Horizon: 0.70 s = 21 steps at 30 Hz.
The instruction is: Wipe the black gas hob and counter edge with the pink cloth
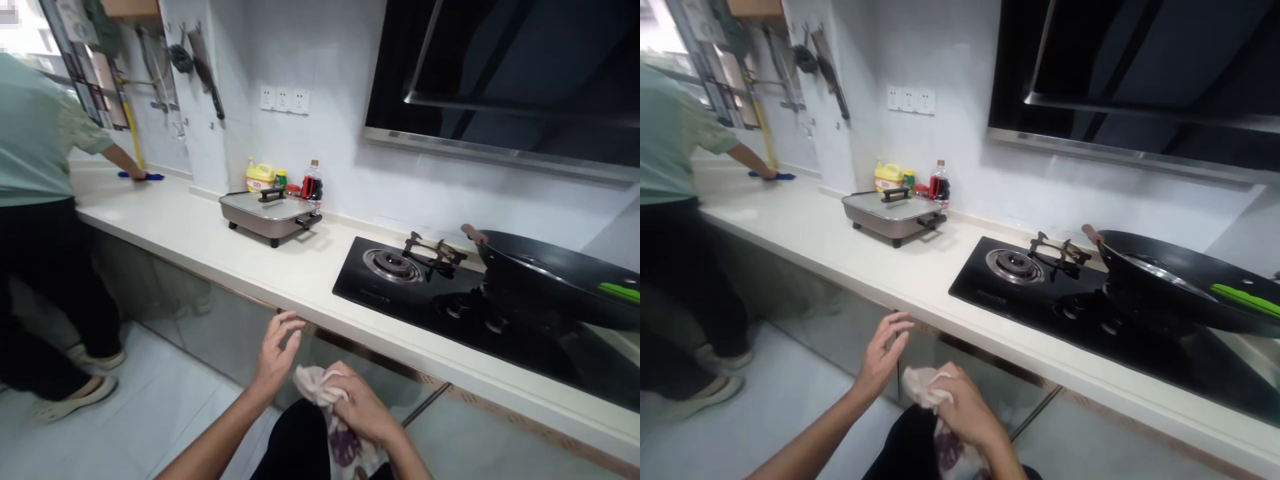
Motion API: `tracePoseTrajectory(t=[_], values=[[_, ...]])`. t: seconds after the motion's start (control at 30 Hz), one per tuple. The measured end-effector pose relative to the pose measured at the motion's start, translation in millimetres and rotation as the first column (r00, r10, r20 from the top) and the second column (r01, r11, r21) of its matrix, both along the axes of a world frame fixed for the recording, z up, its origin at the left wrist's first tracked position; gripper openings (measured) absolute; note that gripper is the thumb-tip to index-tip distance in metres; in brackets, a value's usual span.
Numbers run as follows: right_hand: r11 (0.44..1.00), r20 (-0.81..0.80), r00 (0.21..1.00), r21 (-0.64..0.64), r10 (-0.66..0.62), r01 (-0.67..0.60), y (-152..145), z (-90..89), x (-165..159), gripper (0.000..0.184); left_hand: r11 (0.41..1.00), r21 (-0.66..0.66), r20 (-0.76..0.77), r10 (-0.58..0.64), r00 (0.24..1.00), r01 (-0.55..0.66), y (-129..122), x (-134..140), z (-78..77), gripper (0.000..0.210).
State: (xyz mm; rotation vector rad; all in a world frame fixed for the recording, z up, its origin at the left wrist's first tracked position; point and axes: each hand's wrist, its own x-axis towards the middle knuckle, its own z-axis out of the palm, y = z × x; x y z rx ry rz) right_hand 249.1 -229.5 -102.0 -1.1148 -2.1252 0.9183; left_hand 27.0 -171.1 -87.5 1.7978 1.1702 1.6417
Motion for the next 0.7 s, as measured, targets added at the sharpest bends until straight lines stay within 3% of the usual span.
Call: tracePoseTrajectory(t=[0.1,0.17,0.2,0.27,0.33,0.37,0.4,0.47,0.53,0.6,0.67,0.7], values=[[0.987,0.228,0.97,0.116,0.081,-0.11,-12,40.7,6,0.044,0.951,-0.265,0.203,-0.108,0.973,0.161,-19,-4,-9.7,0.034],[0.975,0.259,0.963,0.188,0.072,-0.123,-10,61.7,1,0.051,0.857,-0.38,0.406,-0.184,0.895,0.349,-26,4,-10.3,0.046],[0.968,0.233,0.97,0.222,0.066,-0.12,-8,67.7,-3,0.054,0.786,-0.403,0.53,-0.216,0.82,0.468,-30,10,-11.0,0.053],[0.956,0.141,0.988,0.275,0.064,-0.102,-2,69.7,-16,0.058,0.6,-0.368,0.769,-0.233,0.595,0.71,-40,26,-15.3,0.061],[0.957,0.06,0.997,0.282,0.058,-0.073,3,60.9,-30,0.061,0.424,-0.257,0.923,-0.158,0.351,0.868,-51,41,-24.8,0.062],[0.961,0.057,0.997,0.269,0.048,-0.062,5,54.8,-36,0.062,0.379,-0.203,0.962,-0.098,0.257,0.903,-55,47,-30.9,0.063],[0.965,0.091,0.995,0.254,0.042,-0.064,7,49.4,-39,0.063,0.375,-0.16,0.982,-0.035,0.187,0.913,-58,52,-37.3,0.062],[0.96,0.237,0.971,0.26,0.04,-0.103,10,44.4,-35,0.068,0.455,-0.132,0.991,0.068,0.113,0.881,-58,53,-48.7,0.06],[0.923,0.362,0.932,0.362,-0.009,-0.132,17,50.5,-10,0.073,0.571,-0.205,0.977,0.168,0.132,0.795,-49,43,-55.0,0.059],[0.833,0.35,0.921,0.551,-0.171,-0.055,29,64.1,32,0.066,0.704,-0.355,0.935,0.286,0.212,0.616,-31,23,-54.6,0.056],[0.683,0.253,0.885,0.724,-0.391,0.094,45,75.7,84,0.049,0.829,-0.461,0.879,0.38,0.287,0.315,-7,-1,-48.2,0.054],[0.634,0.251,0.848,0.764,-0.467,0.123,52,77.7,109,0.043,0.871,-0.467,0.86,0.406,0.31,0.152,6,-12,-43.5,0.055]])
